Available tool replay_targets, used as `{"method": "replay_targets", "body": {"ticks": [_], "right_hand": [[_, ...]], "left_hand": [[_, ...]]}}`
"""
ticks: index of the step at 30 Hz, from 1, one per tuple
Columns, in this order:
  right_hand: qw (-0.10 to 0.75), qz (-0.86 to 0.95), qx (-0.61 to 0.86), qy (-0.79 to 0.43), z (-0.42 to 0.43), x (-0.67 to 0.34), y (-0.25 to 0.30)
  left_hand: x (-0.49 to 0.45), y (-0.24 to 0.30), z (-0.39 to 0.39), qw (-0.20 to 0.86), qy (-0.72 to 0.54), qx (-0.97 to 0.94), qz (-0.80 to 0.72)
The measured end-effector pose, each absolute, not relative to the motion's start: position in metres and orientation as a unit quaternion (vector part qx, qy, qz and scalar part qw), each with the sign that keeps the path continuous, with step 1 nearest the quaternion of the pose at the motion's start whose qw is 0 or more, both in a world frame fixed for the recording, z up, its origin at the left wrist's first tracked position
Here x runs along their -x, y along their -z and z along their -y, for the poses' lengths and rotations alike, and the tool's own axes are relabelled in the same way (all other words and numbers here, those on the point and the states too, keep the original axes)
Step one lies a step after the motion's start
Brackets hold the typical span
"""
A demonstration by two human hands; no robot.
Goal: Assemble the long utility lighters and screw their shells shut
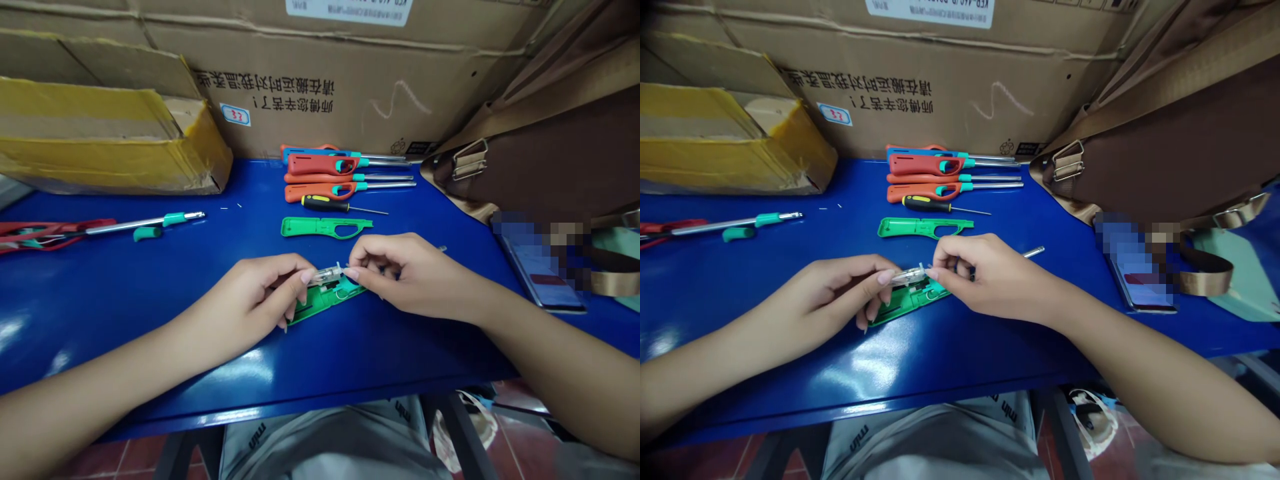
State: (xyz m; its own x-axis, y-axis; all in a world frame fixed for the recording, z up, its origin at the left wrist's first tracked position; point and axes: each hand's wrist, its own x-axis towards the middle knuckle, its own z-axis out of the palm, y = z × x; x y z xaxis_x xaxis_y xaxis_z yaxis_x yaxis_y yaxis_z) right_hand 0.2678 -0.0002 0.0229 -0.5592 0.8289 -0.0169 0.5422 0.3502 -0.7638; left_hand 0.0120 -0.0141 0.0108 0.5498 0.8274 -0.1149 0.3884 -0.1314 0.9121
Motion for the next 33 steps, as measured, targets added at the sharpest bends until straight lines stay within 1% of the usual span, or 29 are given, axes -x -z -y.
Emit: {"method": "replay_targets", "body": {"ticks": [9, 15, 21, 33], "right_hand": [[0.201, 0.815, 0.421, -0.343, 0.001, -0.2669, -0.0228], [0.2, 0.808, 0.426, -0.354, 0.0006, -0.2666, -0.0222], [0.197, 0.817, 0.428, -0.333, -0.0008, -0.267, -0.0194], [0.189, 0.837, 0.403, -0.317, 0.001, -0.2681, -0.0234]], "left_hand": [[-0.0113, -0.0102, 0.0098, 0.446, -0.229, -0.761, -0.412], [-0.0095, -0.0096, 0.0087, 0.357, -0.24, -0.811, -0.396], [-0.0098, -0.0113, 0.0077, 0.296, -0.246, -0.836, -0.391], [-0.0081, -0.0107, 0.0059, 0.261, -0.246, -0.856, -0.372]]}}
